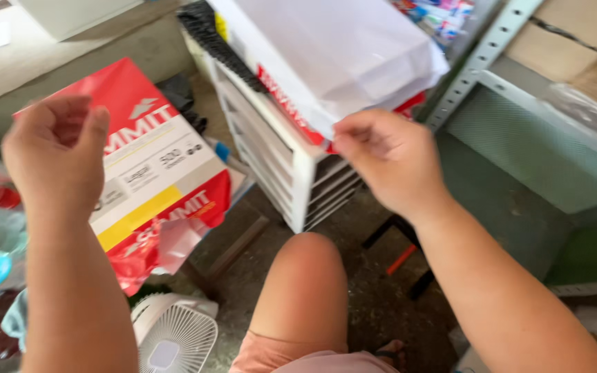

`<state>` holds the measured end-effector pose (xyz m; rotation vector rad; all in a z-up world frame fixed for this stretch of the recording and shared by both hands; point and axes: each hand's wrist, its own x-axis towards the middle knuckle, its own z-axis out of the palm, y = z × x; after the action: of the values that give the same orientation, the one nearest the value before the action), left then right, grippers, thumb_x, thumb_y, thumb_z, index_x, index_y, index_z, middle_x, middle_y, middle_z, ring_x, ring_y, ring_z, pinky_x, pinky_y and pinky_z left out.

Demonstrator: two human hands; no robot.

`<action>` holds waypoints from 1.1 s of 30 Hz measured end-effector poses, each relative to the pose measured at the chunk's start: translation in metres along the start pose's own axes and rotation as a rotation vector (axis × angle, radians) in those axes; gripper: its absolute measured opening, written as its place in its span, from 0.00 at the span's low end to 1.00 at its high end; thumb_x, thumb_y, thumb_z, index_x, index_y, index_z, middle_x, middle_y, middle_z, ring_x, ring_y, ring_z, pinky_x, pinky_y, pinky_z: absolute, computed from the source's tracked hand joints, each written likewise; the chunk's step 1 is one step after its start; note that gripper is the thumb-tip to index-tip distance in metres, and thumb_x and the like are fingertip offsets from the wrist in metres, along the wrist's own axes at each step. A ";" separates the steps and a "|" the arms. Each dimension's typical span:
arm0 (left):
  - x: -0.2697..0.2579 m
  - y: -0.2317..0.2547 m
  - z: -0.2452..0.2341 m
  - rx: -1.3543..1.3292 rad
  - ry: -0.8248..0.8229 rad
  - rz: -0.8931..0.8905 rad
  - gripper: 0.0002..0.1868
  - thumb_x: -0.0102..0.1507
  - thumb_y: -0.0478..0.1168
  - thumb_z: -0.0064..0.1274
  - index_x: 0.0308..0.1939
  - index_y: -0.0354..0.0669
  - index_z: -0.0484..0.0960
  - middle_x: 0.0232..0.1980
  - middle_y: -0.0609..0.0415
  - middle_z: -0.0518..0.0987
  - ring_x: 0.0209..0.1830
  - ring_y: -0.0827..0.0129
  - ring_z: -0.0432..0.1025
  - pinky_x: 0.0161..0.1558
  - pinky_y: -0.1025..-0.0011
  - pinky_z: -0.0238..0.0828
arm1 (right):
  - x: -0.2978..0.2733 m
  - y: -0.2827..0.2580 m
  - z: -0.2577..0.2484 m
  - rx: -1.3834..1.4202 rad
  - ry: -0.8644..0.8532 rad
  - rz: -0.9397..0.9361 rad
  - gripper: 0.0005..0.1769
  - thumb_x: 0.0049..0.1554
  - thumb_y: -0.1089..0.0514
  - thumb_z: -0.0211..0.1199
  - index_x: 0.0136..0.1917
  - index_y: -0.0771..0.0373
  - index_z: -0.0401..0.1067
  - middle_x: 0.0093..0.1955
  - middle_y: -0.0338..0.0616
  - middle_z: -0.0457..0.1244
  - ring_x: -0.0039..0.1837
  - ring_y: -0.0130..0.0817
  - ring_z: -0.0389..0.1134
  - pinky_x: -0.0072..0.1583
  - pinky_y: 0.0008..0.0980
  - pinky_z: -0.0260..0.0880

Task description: The person organizes stationery items on a metal shelving unit. They place reams of paper, a photo paper box, a yellow notepad, a tube of glue, a roll of tape, and a blue stapler onto the shelves.

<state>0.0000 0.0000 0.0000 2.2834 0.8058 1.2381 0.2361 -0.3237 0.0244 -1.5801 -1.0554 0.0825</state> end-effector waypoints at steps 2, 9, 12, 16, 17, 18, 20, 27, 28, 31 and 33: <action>-0.016 -0.040 -0.002 0.043 0.006 -0.147 0.08 0.75 0.38 0.62 0.55 0.39 0.85 0.42 0.54 0.81 0.38 0.72 0.74 0.41 0.70 0.74 | 0.009 0.001 0.040 -0.022 -0.086 0.027 0.07 0.60 0.61 0.67 0.53 0.62 0.78 0.50 0.40 0.72 0.52 0.24 0.72 0.57 0.24 0.76; -0.075 -0.123 -0.010 0.196 0.062 -0.593 0.27 0.67 0.50 0.60 0.65 0.38 0.75 0.59 0.44 0.69 0.49 0.60 0.72 0.52 0.60 0.71 | 0.041 0.076 0.176 -0.186 -0.322 0.237 0.21 0.55 0.53 0.68 0.62 0.55 0.76 0.59 0.39 0.72 0.59 0.29 0.74 0.64 0.29 0.73; -0.099 -0.161 0.000 0.163 0.035 -0.576 0.26 0.68 0.46 0.65 0.60 0.28 0.81 0.52 0.35 0.80 0.49 0.46 0.79 0.46 0.57 0.80 | 0.048 0.098 0.207 -0.149 -0.342 0.277 0.24 0.59 0.51 0.68 0.64 0.66 0.74 0.60 0.59 0.69 0.65 0.52 0.70 0.63 0.43 0.76; -0.101 -0.158 0.003 0.101 -0.017 -0.723 0.26 0.71 0.53 0.59 0.61 0.34 0.80 0.52 0.40 0.83 0.52 0.51 0.78 0.50 0.57 0.77 | 0.049 0.074 0.225 -0.202 -0.445 0.448 0.31 0.62 0.40 0.61 0.71 0.60 0.69 0.62 0.54 0.69 0.67 0.45 0.70 0.65 0.43 0.74; -0.098 -0.147 0.002 0.055 -0.045 -0.798 0.28 0.71 0.57 0.57 0.62 0.36 0.80 0.53 0.42 0.83 0.55 0.52 0.77 0.53 0.56 0.75 | 0.052 0.072 0.227 -0.172 -0.456 0.512 0.33 0.62 0.37 0.59 0.72 0.59 0.69 0.62 0.52 0.70 0.67 0.44 0.70 0.65 0.43 0.73; -0.095 -0.137 0.001 0.008 -0.074 -0.873 0.31 0.71 0.62 0.54 0.63 0.39 0.80 0.54 0.44 0.83 0.58 0.53 0.76 0.55 0.55 0.74 | 0.055 0.069 0.229 -0.143 -0.466 0.576 0.34 0.62 0.35 0.57 0.72 0.58 0.69 0.63 0.50 0.70 0.68 0.42 0.70 0.66 0.43 0.72; -0.097 -0.146 0.007 -0.056 -0.041 -0.912 0.30 0.70 0.64 0.54 0.61 0.41 0.82 0.52 0.45 0.83 0.57 0.54 0.76 0.53 0.56 0.74 | 0.060 0.068 0.233 -0.065 -0.447 0.603 0.34 0.62 0.36 0.58 0.71 0.59 0.70 0.64 0.53 0.69 0.69 0.45 0.69 0.66 0.44 0.72; -0.107 -0.205 0.023 -0.343 0.157 -0.997 0.29 0.67 0.61 0.65 0.51 0.36 0.84 0.35 0.43 0.81 0.32 0.63 0.77 0.31 0.67 0.77 | 0.084 0.102 0.249 0.306 -0.362 0.884 0.41 0.51 0.42 0.73 0.68 0.71 0.71 0.60 0.64 0.69 0.62 0.51 0.72 0.60 0.47 0.75; -0.100 -0.190 0.021 -0.350 0.152 -0.989 0.29 0.67 0.61 0.65 0.51 0.36 0.84 0.35 0.43 0.81 0.32 0.63 0.77 0.31 0.67 0.77 | 0.089 0.100 0.249 0.305 -0.352 0.879 0.41 0.51 0.42 0.73 0.68 0.71 0.71 0.60 0.64 0.69 0.62 0.51 0.72 0.60 0.47 0.75; -0.086 -0.156 0.011 -0.529 0.239 -1.002 0.27 0.65 0.57 0.69 0.47 0.34 0.83 0.31 0.45 0.81 0.27 0.67 0.77 0.25 0.71 0.75 | 0.105 0.094 0.251 0.405 -0.364 0.984 0.42 0.47 0.45 0.77 0.66 0.74 0.71 0.60 0.69 0.68 0.61 0.58 0.72 0.58 0.51 0.74; -0.072 -0.150 0.005 -0.621 0.273 -1.240 0.22 0.61 0.52 0.67 0.43 0.35 0.80 0.40 0.49 0.84 0.34 0.67 0.78 0.34 0.68 0.79 | 0.121 0.096 0.250 0.587 -0.520 1.268 0.30 0.47 0.50 0.70 0.61 0.65 0.73 0.56 0.54 0.72 0.53 0.47 0.74 0.56 0.43 0.75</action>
<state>-0.0707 0.0632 -0.1367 0.7932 1.3561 0.9345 0.2188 -0.0483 -0.0766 -1.4488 -0.1697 1.5654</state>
